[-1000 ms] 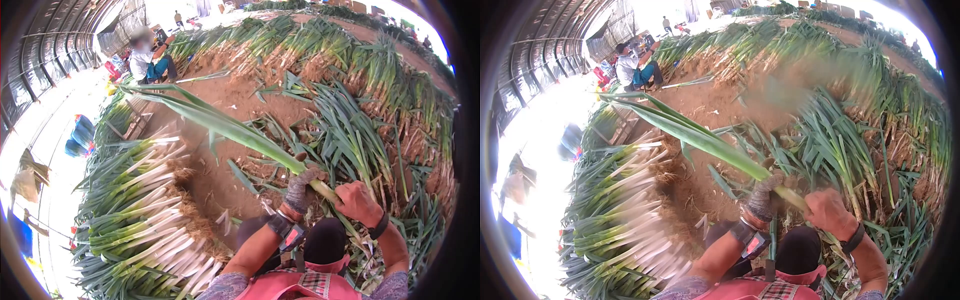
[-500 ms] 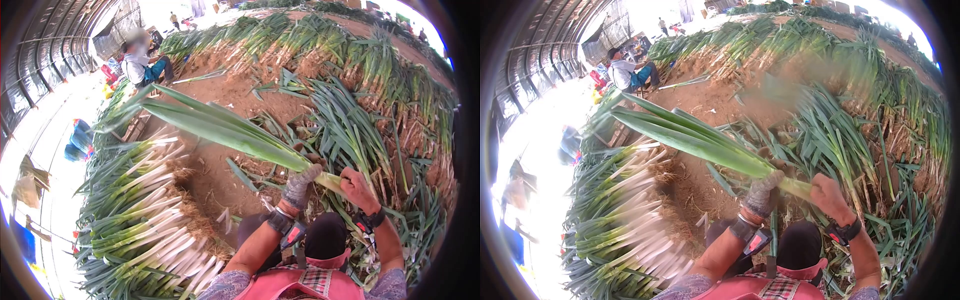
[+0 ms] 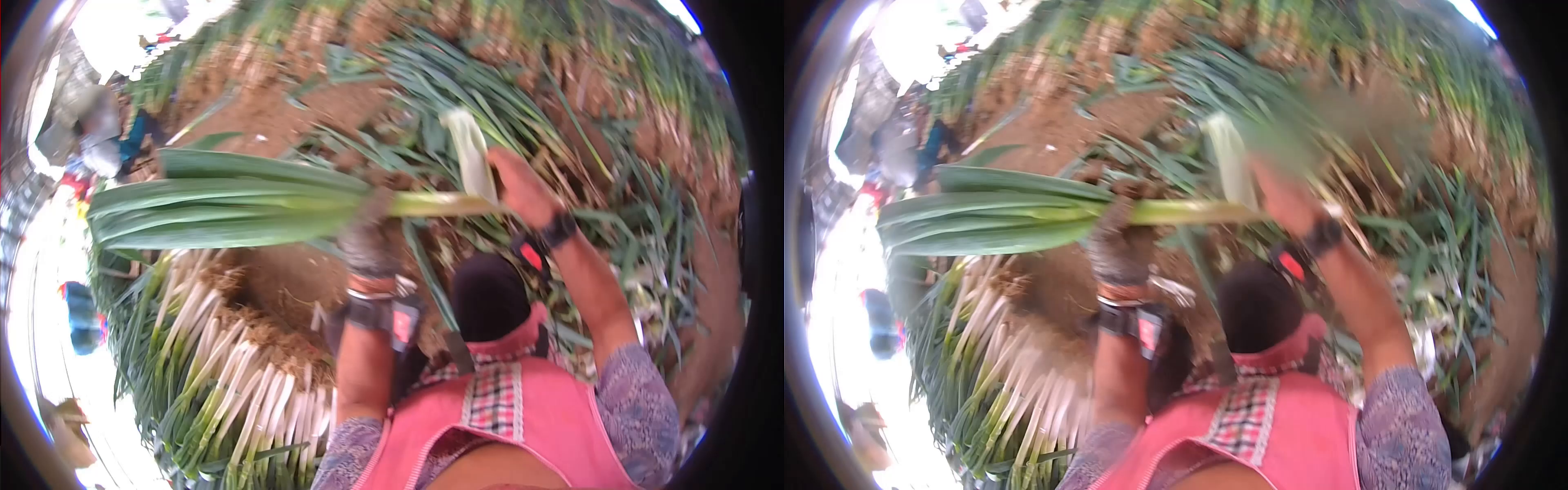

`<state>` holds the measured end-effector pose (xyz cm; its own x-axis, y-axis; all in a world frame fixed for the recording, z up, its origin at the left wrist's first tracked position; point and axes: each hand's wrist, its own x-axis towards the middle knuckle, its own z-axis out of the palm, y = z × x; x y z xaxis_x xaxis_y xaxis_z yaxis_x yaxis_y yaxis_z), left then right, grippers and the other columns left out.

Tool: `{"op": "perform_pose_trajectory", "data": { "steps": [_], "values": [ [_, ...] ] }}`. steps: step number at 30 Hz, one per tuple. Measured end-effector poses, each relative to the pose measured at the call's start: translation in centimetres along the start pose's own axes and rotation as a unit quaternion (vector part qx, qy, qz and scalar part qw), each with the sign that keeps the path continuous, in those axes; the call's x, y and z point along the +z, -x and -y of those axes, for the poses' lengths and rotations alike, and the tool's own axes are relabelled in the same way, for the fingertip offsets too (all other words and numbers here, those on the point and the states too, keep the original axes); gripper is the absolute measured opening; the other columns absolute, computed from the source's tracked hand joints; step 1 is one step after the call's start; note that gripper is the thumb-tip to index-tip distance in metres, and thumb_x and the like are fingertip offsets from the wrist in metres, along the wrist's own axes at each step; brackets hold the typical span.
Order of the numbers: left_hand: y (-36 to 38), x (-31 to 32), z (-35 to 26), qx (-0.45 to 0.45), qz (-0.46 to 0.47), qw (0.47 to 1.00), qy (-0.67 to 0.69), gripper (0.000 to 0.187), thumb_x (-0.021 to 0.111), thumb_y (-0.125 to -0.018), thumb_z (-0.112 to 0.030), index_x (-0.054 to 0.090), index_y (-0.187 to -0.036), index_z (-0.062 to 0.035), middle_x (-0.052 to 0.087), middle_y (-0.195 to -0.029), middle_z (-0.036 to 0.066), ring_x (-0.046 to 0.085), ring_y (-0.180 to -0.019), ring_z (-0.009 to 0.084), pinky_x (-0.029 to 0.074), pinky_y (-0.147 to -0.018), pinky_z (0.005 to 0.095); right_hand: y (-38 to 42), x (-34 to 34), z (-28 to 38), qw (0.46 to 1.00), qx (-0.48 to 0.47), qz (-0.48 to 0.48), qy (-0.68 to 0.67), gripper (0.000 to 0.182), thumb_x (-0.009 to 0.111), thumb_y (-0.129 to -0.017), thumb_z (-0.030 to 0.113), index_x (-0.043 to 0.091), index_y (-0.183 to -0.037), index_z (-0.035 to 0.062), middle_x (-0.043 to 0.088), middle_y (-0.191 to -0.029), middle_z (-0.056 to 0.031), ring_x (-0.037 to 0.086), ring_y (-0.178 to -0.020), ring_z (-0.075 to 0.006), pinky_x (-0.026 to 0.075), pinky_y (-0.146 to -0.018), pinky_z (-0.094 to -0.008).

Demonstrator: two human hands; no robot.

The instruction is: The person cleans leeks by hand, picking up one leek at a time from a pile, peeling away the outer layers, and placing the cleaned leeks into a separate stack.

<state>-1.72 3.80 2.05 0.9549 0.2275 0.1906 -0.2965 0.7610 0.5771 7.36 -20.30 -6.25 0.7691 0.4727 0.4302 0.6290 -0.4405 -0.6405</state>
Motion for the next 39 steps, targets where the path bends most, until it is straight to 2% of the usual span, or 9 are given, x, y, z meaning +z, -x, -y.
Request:
{"op": "perform_pose_trajectory", "data": {
  "steps": [8,9,11,20,23,24,29,31,39],
  "values": [
    [-0.5,-0.3,-0.3,0.020,0.044,0.997,0.063,0.044,0.060,-0.074,0.001,0.046,-0.113,-0.0153,0.056,-0.085,0.005,0.055,-0.078,0.0204,0.039,-0.091,0.0518,-1.7,-0.8,3.6,0.703,0.349,-0.155,-0.600,0.021,0.037,-0.094,0.020,0.046,-0.099,0.0015,0.054,-0.077,-0.0075,0.055,-0.065,-0.0189,0.049,-0.065,-0.0369],
    [-0.7,-0.1,-0.3,0.033,0.059,0.996,0.063,0.044,0.060,-0.074,0.001,0.047,-0.113,-0.0154,0.056,-0.085,0.005,0.055,-0.078,0.0206,0.039,-0.090,0.0514,-1.1,-1.4,0.7,0.900,0.308,-0.072,-0.301,0.017,0.040,-0.092,0.018,0.045,-0.095,0.0024,0.051,-0.075,-0.0059,0.052,-0.063,-0.0173,0.046,-0.062,-0.0342],
    [-0.6,-0.2,-0.6,0.025,0.040,0.996,0.072,0.041,0.061,-0.075,-0.002,0.049,-0.112,-0.0152,0.055,-0.085,0.006,0.054,-0.077,0.0206,0.041,-0.086,0.0484,2.5,-4.5,-5.2,0.976,0.184,0.018,0.116,0.009,0.045,-0.086,0.012,0.042,-0.088,0.0044,0.046,-0.070,-0.0024,0.046,-0.058,-0.0140,0.041,-0.057,-0.0290],
    [-1.7,-3.8,-4.2,0.015,-0.122,0.989,0.083,0.023,0.059,-0.077,-0.013,0.058,-0.099,-0.0040,0.054,-0.065,0.008,0.052,-0.062,0.0224,0.045,-0.072,0.0412,36.2,-34.6,-15.1,0.686,0.470,-0.173,0.527,0.031,0.057,-0.076,0.029,0.064,-0.092,0.0033,0.063,-0.090,-0.0163,0.061,-0.079,-0.0326,0.047,-0.072,-0.0410],
    [-1.7,-3.6,-3.3,0.020,-0.152,0.987,0.036,0.016,0.060,-0.078,-0.015,0.059,-0.089,-0.0040,0.053,-0.062,0.008,0.053,-0.063,0.0223,0.045,-0.072,0.0416,39.6,-36.4,-14.2,0.715,0.549,-0.321,0.288,0.038,0.057,-0.077,0.030,0.059,-0.103,0.0024,0.061,-0.094,-0.0204,0.059,-0.089,-0.0324,0.044,-0.079,-0.0404],
    [-2.0,-4.5,-3.1,-0.002,-0.179,0.982,0.066,0.020,0.061,-0.073,-0.010,0.054,-0.091,-0.0041,0.053,-0.065,0.008,0.054,-0.067,0.0271,0.043,-0.077,0.0455,35.3,-32.7,-9.3,0.653,0.503,-0.248,0.509,0.036,0.057,-0.078,0.025,0.057,-0.107,0.0040,0.060,-0.099,-0.0184,0.057,-0.093,-0.0304,0.043,-0.081,-0.0394],
    [-2.7,-4.6,-1.0,-0.031,-0.162,0.977,0.135,0.010,0.062,-0.073,-0.009,0.055,-0.080,-0.0045,0.052,-0.064,0.008,0.053,-0.066,0.0242,0.044,-0.079,0.0453,16.4,-20.6,4.6,0.860,0.419,-0.233,0.176,0.036,0.064,-0.077,0.019,0.053,-0.108,0.0065,0.058,-0.103,-0.0077,0.058,-0.083,-0.0174,0.046,-0.070,-0.0293],
    [-2.4,-3.7,-0.2,-0.030,-0.157,0.977,0.140,0.010,0.062,-0.074,-0.010,0.055,-0.078,-0.0043,0.053,-0.065,0.008,0.053,-0.067,0.0236,0.044,-0.082,0.0458,11.8,-14.5,6.5,0.948,0.053,-0.177,0.259,0.032,0.069,-0.072,0.014,0.053,-0.097,0.0059,0.054,-0.090,-0.0110,0.058,-0.076,-0.0227,0.047,-0.066,-0.0316],
    [-0.7,-0.5,0.7,0.013,-0.088,0.977,-0.194,0.019,0.056,-0.081,-0.020,0.056,-0.083,-0.0014,0.059,-0.076,0.012,0.057,-0.076,0.0279,0.046,-0.085,0.0458,2.1,-4.0,8.0,0.975,-0.041,-0.085,0.203,0.021,0.058,-0.074,0.005,0.049,-0.093,0.0020,0.048,-0.088,-0.0146,0.052,-0.074,-0.0334,0.043,-0.060,-0.0432]
  ]
}}
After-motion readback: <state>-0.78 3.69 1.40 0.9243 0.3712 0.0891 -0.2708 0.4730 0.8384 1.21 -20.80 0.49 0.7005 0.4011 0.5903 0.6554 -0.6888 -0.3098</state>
